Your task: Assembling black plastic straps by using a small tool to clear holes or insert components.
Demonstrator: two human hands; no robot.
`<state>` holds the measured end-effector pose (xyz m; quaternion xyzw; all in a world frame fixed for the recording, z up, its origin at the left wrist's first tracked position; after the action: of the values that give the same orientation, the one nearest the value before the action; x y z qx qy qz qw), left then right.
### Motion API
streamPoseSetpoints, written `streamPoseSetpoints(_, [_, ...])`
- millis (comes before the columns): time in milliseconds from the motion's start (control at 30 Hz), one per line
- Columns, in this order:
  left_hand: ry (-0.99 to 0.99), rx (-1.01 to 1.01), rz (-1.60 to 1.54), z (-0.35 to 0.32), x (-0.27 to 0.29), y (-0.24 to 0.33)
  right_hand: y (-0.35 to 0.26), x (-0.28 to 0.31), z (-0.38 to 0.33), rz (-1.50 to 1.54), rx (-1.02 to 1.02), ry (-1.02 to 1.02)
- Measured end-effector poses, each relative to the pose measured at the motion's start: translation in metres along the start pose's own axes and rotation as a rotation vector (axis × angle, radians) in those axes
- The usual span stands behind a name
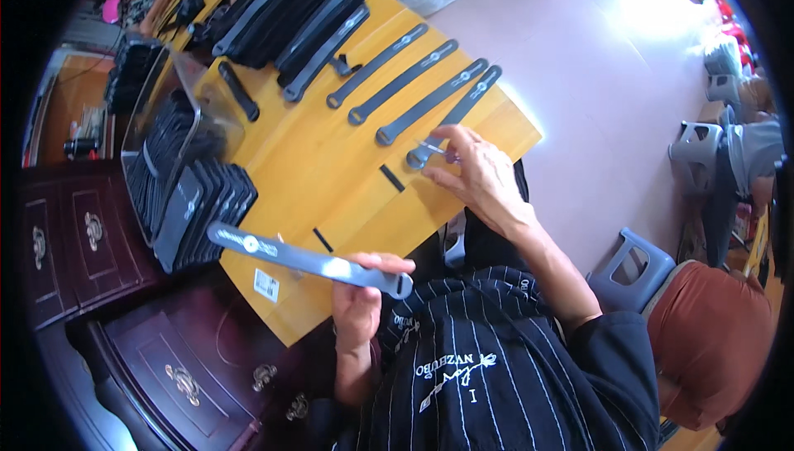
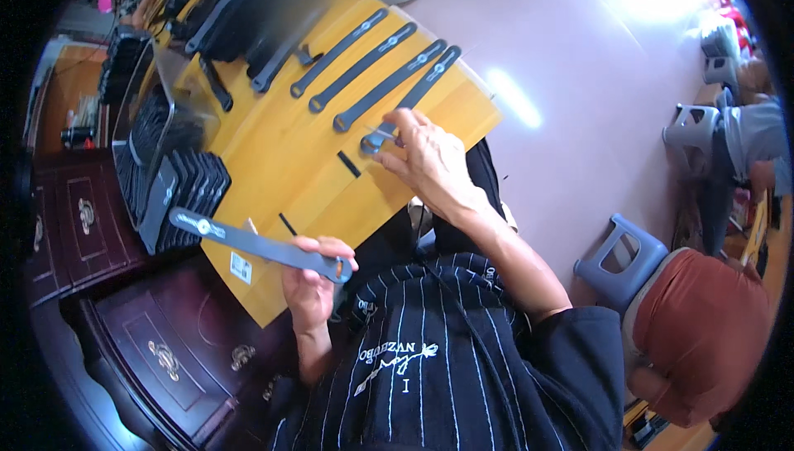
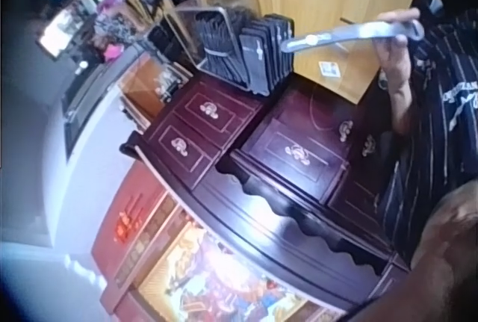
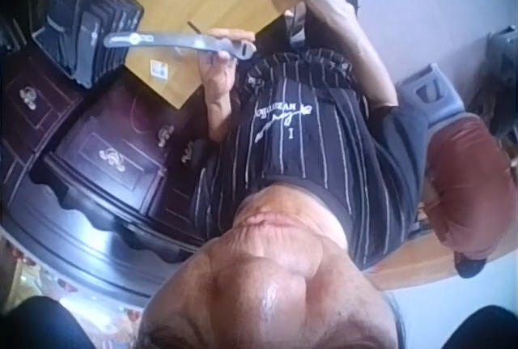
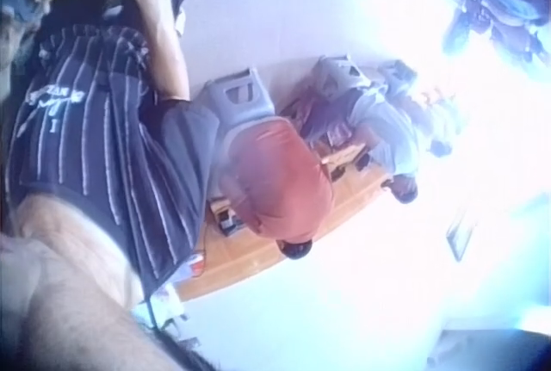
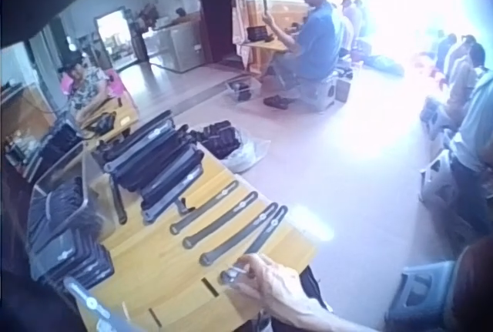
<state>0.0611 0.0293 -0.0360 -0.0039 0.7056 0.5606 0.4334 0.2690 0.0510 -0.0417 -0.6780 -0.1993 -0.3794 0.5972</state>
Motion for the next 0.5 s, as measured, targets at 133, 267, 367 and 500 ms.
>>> streamPoseSetpoints(133, [0.203,-0.122,-0.003,0.003,0.015,0.034,-0.031,0.029,-0.026,0.2,-0.076,0.089])
streamPoseSetpoints(267, [0.24,-0.338,0.006,0.019,0.01,0.061,-0.074,0.028,-0.044,0.353,0.064,-0.025])
streamPoseSetpoints(367, [0.245,-0.387,0.069,0.02,0.008,0.07,-0.11,0.027,-0.051,0.462,0.204,-0.09])
streamPoseSetpoints(500, [0.292,-0.455,0.055,0.016,0.011,0.069,-0.131,0.017,-0.054,0.3,0.328,-0.066])
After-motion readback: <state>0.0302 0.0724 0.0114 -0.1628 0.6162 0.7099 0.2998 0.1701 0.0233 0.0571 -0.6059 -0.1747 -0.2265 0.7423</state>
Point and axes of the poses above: each hand's wrist, its own z-axis towards the middle knuckle, its own x-axis out of the back of the hand, y = z × x, the point moved 10 cm from there along z, towards the middle knuckle, and after that the axes turned 9 degrees about -z, right-handed, at the moved point
